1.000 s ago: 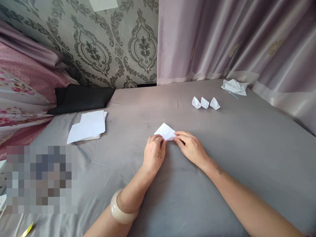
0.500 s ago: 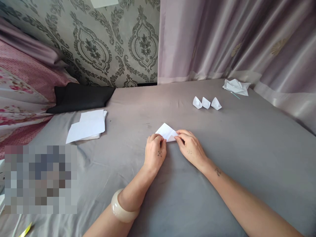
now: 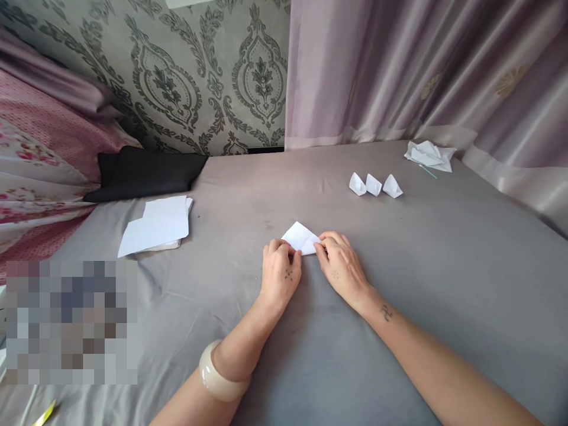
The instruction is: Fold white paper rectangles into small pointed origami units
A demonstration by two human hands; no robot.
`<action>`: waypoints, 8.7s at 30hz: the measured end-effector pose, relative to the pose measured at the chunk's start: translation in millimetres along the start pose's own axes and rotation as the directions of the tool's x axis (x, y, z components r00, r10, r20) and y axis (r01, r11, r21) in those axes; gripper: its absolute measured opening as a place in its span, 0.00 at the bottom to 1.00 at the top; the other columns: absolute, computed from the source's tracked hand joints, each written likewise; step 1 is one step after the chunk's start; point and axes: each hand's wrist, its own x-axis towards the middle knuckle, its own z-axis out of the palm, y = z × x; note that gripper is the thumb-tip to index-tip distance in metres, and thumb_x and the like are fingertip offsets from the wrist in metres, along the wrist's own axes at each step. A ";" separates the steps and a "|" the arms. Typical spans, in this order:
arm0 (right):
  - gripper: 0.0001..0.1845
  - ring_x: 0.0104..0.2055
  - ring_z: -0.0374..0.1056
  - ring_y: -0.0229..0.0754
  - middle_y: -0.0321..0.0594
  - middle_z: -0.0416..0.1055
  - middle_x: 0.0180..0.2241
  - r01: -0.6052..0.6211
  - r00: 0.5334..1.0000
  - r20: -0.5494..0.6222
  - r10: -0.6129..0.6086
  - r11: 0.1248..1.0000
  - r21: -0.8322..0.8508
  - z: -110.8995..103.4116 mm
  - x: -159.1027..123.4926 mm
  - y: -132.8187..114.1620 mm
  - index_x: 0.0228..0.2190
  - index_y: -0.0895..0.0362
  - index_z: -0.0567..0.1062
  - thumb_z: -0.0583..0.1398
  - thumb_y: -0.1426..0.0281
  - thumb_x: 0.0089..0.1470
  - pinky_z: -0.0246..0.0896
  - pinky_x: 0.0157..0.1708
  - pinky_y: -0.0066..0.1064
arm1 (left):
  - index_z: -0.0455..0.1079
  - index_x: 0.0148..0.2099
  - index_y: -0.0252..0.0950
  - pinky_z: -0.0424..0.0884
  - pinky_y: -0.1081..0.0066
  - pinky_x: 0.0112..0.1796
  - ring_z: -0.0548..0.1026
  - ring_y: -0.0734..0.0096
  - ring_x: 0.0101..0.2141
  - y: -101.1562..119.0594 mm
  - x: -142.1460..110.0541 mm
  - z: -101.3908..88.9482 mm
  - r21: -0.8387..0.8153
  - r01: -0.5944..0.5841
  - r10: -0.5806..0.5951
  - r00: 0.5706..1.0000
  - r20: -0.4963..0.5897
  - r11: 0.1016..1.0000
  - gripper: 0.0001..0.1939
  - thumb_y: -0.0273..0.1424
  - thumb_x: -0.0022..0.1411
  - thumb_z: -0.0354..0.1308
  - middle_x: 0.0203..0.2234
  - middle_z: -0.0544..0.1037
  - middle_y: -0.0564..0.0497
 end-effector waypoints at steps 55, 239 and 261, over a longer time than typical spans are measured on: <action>0.09 0.38 0.63 0.48 0.48 0.68 0.39 -0.188 0.973 0.096 0.210 0.962 -0.198 -5.7 -0.2 10.2 0.33 0.58 0.69 0.56 0.65 0.59 0.60 0.36 0.37 | 0.63 0.35 0.36 0.65 0.62 0.44 0.66 0.61 0.40 -4.3 7.6 0.1 0.053 0.084 -0.088 0.993 0.074 0.995 0.06 0.30 0.60 0.58 0.38 0.66 0.44; 0.20 0.54 0.60 0.49 0.48 0.65 0.53 0.136 0.968 0.222 -0.121 0.989 -0.055 -24.9 -29.0 -32.5 0.54 0.57 0.67 0.46 0.69 0.64 0.61 0.50 0.41 | 0.68 0.51 0.36 0.68 0.65 0.40 0.71 0.61 0.42 18.3 -19.8 -39.3 0.394 -0.444 0.251 0.857 0.451 0.805 0.17 0.22 0.63 0.44 0.41 0.72 0.44; 0.20 0.56 0.60 0.49 0.48 0.66 0.52 0.243 0.939 0.201 -0.280 0.951 0.190 -14.9 -6.7 -3.4 0.52 0.56 0.70 0.48 0.73 0.61 0.62 0.54 0.46 | 0.65 0.59 0.41 0.65 0.56 0.45 0.65 0.53 0.47 -7.1 -3.7 -49.9 0.396 -0.353 0.258 0.927 0.273 0.848 0.30 0.16 0.56 0.47 0.52 0.63 0.38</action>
